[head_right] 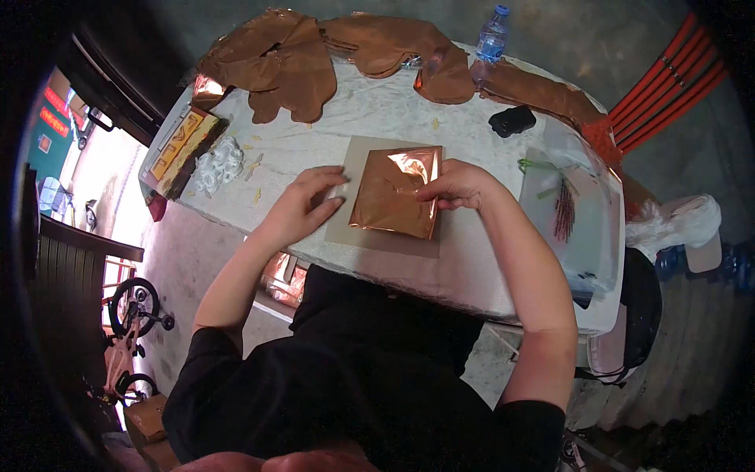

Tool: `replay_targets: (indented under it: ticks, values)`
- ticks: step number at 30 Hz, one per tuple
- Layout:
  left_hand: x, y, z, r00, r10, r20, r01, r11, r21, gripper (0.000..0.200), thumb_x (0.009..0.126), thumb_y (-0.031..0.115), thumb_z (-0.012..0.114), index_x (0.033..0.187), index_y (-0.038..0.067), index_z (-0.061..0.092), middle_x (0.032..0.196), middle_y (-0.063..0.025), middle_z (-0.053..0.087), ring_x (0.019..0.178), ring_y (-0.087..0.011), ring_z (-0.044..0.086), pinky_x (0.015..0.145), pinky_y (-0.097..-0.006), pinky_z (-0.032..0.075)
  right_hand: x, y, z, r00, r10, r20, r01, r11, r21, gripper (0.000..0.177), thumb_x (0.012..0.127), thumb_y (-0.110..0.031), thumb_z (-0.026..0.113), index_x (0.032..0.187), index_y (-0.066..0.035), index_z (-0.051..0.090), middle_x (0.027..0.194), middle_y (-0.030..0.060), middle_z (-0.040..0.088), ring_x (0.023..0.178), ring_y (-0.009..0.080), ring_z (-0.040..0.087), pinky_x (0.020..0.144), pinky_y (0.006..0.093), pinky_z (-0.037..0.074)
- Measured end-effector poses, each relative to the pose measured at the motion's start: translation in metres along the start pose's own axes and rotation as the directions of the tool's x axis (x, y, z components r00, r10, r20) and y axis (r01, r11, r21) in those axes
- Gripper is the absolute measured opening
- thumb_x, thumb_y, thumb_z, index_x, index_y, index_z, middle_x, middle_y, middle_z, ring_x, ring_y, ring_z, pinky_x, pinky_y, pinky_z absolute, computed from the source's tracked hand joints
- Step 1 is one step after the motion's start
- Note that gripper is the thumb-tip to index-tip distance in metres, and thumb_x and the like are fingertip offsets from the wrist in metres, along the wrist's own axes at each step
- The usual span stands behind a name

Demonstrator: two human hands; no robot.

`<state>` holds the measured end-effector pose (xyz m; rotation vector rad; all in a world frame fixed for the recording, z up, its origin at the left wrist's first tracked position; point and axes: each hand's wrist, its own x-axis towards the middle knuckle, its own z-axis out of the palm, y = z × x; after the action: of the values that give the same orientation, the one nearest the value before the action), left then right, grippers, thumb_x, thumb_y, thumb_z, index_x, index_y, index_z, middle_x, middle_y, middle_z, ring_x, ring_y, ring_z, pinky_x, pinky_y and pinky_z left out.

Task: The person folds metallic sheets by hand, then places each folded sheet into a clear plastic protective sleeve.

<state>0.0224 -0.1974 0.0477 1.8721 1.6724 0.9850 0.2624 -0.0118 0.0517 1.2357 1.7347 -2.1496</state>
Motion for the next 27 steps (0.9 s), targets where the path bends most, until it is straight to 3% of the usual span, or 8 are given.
replay_targets:
  ticks: [6, 12, 14, 16, 18, 20, 22, 27]
  values:
    - [0.035, 0.014, 0.022, 0.898, 0.412, 0.155, -0.431, 0.894, 0.119, 0.043, 0.079, 0.015, 0.068, 0.119, 0.005, 0.055, 0.13, -0.0166, 0.047, 0.123, -0.0331, 0.043, 0.101, -0.0413, 0.036, -0.004, -0.003, 0.01, 0.999, 0.006, -0.048, -0.007, 1.0, -0.023, 0.019, 0.074, -0.006, 0.071, 0.091, -0.007, 0.062, 0.069, 0.0027, 0.062, 0.046, 0.0079, 0.051, 0.04, 0.0184, 0.039]
    - [0.033, 0.005, 0.038, 0.926, 0.293, 0.238, -0.354, 0.894, 0.275, 0.051, 0.081, 0.028, 0.066, 0.126, 0.009, 0.05, 0.134, -0.0153, 0.043, 0.125, -0.0333, 0.04, 0.105, -0.0493, 0.028, -0.006, -0.003, 0.014, 0.999, -0.048, -0.006, 0.047, 0.992, -0.118, 0.033, 0.073, -0.006, 0.07, 0.105, -0.006, 0.06, 0.071, 0.0038, 0.063, 0.046, 0.0071, 0.051, 0.039, 0.0179, 0.037]
    - [0.033, 0.007, 0.038, 0.926, 0.289, 0.242, -0.352, 0.895, 0.276, 0.051, 0.081, 0.029, 0.066, 0.126, 0.009, 0.05, 0.134, -0.015, 0.043, 0.125, -0.0333, 0.04, 0.106, -0.0497, 0.028, -0.012, -0.005, 0.02, 0.954, -0.274, -0.119, 0.21, 0.899, -0.385, 0.044, 0.073, -0.008, 0.071, 0.114, -0.006, 0.057, 0.071, 0.0036, 0.063, 0.044, 0.008, 0.052, 0.038, 0.0188, 0.037]
    - [0.033, 0.009, 0.037, 0.928, 0.283, 0.243, -0.346, 0.897, 0.275, 0.052, 0.081, 0.03, 0.066, 0.126, 0.009, 0.051, 0.133, -0.0147, 0.043, 0.125, -0.0332, 0.04, 0.106, -0.0501, 0.027, -0.024, -0.008, 0.021, 0.948, -0.294, -0.122, 0.208, 0.862, -0.463, 0.052, 0.072, -0.013, 0.072, 0.12, -0.005, 0.054, 0.073, 0.0061, 0.063, 0.053, 0.0141, 0.058, 0.044, 0.0254, 0.044]
    - [0.032, 0.01, 0.038, 0.933, 0.263, 0.245, -0.327, 0.904, 0.275, 0.052, 0.081, 0.031, 0.066, 0.126, 0.009, 0.05, 0.132, -0.0144, 0.043, 0.125, -0.0328, 0.04, 0.106, -0.0493, 0.027, -0.037, 0.001, 0.033, 0.659, -0.565, -0.496, 0.008, 0.665, -0.747, 0.062, 0.07, -0.02, 0.075, 0.125, -0.006, 0.05, 0.078, 0.0083, 0.062, 0.066, 0.0224, 0.062, 0.058, 0.0331, 0.05]
    - [0.033, 0.007, 0.04, 0.93, 0.278, 0.24, -0.339, 0.901, 0.272, 0.053, 0.081, 0.031, 0.066, 0.126, 0.009, 0.05, 0.132, -0.0144, 0.044, 0.125, -0.0326, 0.04, 0.107, -0.0494, 0.027, -0.039, 0.004, 0.038, 0.645, -0.623, -0.442, 0.065, 0.621, -0.781, 0.071, 0.07, -0.026, 0.076, 0.13, -0.005, 0.045, 0.094, 0.0108, 0.061, 0.087, 0.03, 0.061, 0.076, 0.0406, 0.048]
    - [0.034, 0.008, 0.04, 0.929, 0.285, 0.235, -0.344, 0.897, 0.276, 0.053, 0.081, 0.032, 0.066, 0.126, 0.009, 0.05, 0.131, -0.0144, 0.044, 0.125, -0.0324, 0.039, 0.107, -0.0496, 0.026, -0.027, 0.018, 0.04, 0.447, -0.895, 0.014, 0.259, 0.114, -0.959, 0.071, 0.076, -0.033, 0.071, 0.135, -0.006, 0.04, 0.123, 0.014, 0.052, 0.113, 0.0331, 0.051, 0.094, 0.0442, 0.041]
    - [0.034, 0.01, 0.036, 0.932, 0.19, 0.31, -0.282, 0.916, 0.287, 0.057, 0.083, 0.034, 0.064, 0.131, 0.01, 0.047, 0.14, -0.0149, 0.039, 0.132, -0.0308, 0.033, 0.11, -0.0477, 0.022, -0.011, 0.044, 0.047, 0.632, -0.775, 0.008, 0.151, 0.114, -0.982, 0.073, 0.085, -0.044, 0.058, 0.139, -0.002, 0.032, 0.148, 0.0185, 0.024, 0.138, 0.0343, 0.02, 0.112, 0.0474, 0.017]
